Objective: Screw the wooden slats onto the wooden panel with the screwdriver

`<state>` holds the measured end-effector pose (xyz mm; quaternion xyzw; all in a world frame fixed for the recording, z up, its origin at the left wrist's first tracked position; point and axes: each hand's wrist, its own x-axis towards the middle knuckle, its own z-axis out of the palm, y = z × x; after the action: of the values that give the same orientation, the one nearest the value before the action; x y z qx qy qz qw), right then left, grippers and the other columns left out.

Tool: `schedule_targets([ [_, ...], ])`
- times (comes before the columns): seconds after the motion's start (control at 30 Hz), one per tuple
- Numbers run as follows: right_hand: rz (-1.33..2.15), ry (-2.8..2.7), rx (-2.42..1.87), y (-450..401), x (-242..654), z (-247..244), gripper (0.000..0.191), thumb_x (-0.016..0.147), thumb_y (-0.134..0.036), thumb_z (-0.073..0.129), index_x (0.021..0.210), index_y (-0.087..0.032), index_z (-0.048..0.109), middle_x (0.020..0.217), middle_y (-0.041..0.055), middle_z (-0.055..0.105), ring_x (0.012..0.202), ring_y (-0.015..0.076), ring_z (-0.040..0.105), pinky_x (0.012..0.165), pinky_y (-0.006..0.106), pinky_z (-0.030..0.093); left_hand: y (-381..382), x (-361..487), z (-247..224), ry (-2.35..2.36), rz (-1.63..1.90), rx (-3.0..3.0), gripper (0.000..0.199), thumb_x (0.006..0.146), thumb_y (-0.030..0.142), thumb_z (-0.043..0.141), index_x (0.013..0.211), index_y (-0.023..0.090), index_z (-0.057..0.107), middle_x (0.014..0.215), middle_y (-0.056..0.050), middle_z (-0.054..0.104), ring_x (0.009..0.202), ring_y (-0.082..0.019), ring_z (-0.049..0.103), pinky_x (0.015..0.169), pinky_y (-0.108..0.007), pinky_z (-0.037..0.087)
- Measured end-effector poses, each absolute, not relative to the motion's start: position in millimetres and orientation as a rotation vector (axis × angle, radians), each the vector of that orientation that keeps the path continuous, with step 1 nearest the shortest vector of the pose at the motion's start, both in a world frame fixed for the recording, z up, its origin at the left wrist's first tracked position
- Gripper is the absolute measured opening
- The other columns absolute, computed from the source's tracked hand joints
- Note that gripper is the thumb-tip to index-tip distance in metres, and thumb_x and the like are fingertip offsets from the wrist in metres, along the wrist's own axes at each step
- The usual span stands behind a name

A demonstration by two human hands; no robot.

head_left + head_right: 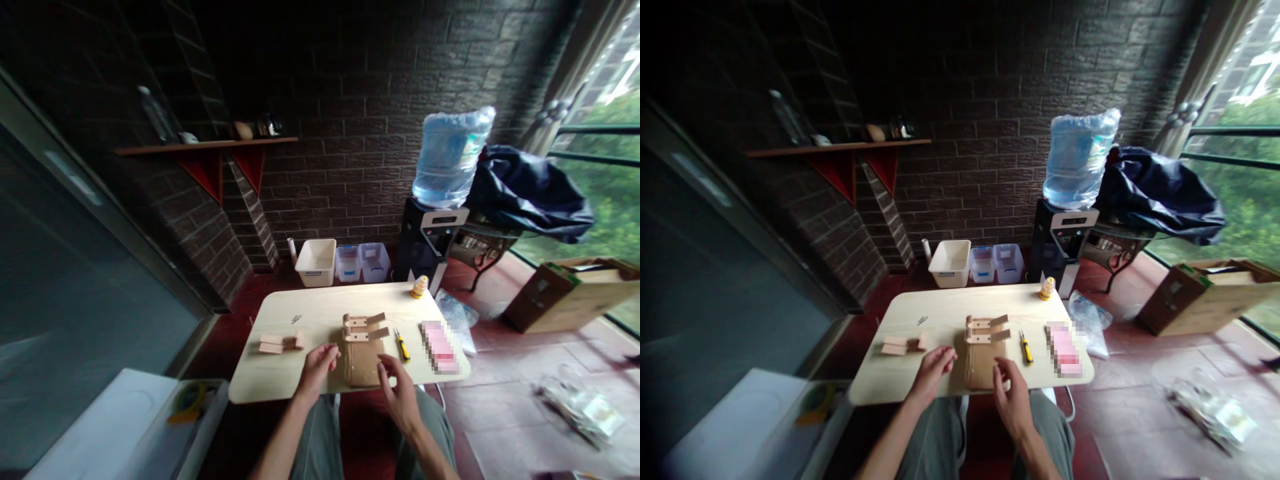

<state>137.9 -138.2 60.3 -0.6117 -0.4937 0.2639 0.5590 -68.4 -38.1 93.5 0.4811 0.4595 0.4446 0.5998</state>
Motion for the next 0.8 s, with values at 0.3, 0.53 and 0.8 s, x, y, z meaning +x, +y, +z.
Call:
schedule_targets([
  [0.3, 0.512, -1.328, -1.246, -192.7, 107.2, 117.3, 0.022, 0.101, -0.028, 0.059, 0.12, -0.025, 0.069, 0.114, 0.0079, 0.076, 0.1, 0.0215, 0.072, 0.091, 0.033, 0.06, -135.3, -15.6, 90.9, 0.873, 1.084, 0.808, 0.049, 0.071, 0.057, 0.09, 0.095, 0.016, 0.078, 0.086, -0.005, 0.075, 0.073, -0.012, 0.064, 0.068, -0.022, 0.05],
  [0.53, 0.515, -1.379, -1.247, -215.4, 108.1, 120.6, 0.027, 0.094, -0.026, 0.064, 0.119, -0.027, 0.073, 0.114, 0.0071, 0.077, 0.105, 0.0238, 0.072, 0.095, 0.036, 0.059, -164.2, -20.1, 102.2, 0.885, 1.084, 0.823, 0.05, 0.07, 0.057, 0.09, 0.098, 0.016, 0.081, 0.096, -0.009, 0.079, 0.081, -0.017, 0.07, 0.072, -0.024, 0.053],
  [0.8, 0.585, -1.326, -1.254, -225.2, 105.2, 130.4, 0.027, 0.094, -0.032, 0.064, 0.117, -0.026, 0.074, 0.115, 0.0094, 0.078, 0.107, 0.0262, 0.073, 0.098, 0.039, 0.059, -175.2, -27.8, 121.5, 0.943, 1.08, 0.88, 0.05, 0.072, 0.055, 0.09, 0.106, 0.02, 0.078, 0.104, -0.008, 0.08, 0.087, -0.019, 0.073, 0.075, -0.025, 0.054],
])
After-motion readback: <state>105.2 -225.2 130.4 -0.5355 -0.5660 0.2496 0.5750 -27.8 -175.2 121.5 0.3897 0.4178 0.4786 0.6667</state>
